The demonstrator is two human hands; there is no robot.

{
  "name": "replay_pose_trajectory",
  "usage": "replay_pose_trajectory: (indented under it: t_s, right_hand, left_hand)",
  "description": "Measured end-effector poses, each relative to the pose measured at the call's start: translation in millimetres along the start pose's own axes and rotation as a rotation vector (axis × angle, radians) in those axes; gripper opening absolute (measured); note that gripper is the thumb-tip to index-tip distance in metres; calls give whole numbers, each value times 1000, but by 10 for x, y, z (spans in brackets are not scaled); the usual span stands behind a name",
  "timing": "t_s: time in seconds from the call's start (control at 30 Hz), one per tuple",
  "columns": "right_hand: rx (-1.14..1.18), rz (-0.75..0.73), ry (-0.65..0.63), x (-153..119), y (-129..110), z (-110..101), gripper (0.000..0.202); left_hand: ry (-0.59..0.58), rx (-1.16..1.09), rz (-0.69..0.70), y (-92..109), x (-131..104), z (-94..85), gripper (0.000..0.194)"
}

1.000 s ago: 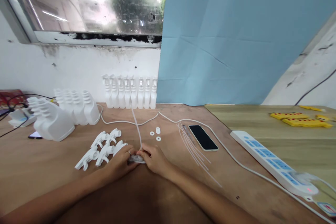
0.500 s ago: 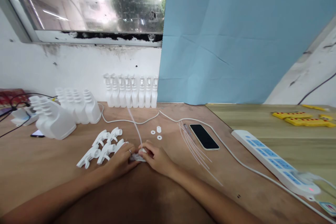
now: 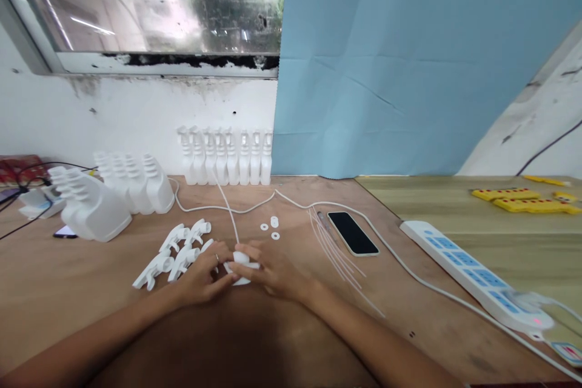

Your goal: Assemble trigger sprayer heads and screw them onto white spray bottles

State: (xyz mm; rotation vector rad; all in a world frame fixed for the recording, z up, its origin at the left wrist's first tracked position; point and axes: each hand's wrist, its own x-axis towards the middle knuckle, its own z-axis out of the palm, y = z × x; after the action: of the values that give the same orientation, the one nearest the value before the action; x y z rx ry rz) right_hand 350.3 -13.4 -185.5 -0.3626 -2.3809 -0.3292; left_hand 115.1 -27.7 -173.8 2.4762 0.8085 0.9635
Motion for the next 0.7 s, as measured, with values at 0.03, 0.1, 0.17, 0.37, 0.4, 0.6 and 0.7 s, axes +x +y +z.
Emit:
replay_pose_trajectory:
  t_s: [0.03, 0.1, 0.17, 0.37, 0.4, 0.6, 0.7]
  right_hand:
    - [-16, -41, 1, 15, -13, -2, 42]
    - [-53, -83, 33, 39, -33, -17, 33]
    - [-85, -84, 54, 49, -35, -47, 31]
    - [-195, -20, 77, 30, 76, -184, 38]
    - [-209, -16, 82, 30, 97, -208, 40]
    - [-242, -23, 50, 41, 146, -296, 40]
    - [-251, -30, 38, 33, 148, -282, 41]
  left_hand:
    - [-5, 0, 30, 7, 0, -5, 17]
    - [-20, 19, 71, -1, 5, -26, 17]
    - [-14, 55, 81, -57, 26, -95, 21]
    - [445, 539, -34, -507, 168, -935, 18]
    - [530, 672, -98, -584, 170, -1155, 20]
    - [917, 1020, -553, -804, -109, -2068, 47]
    - [907, 984, -716, -853, -295, -2110, 48]
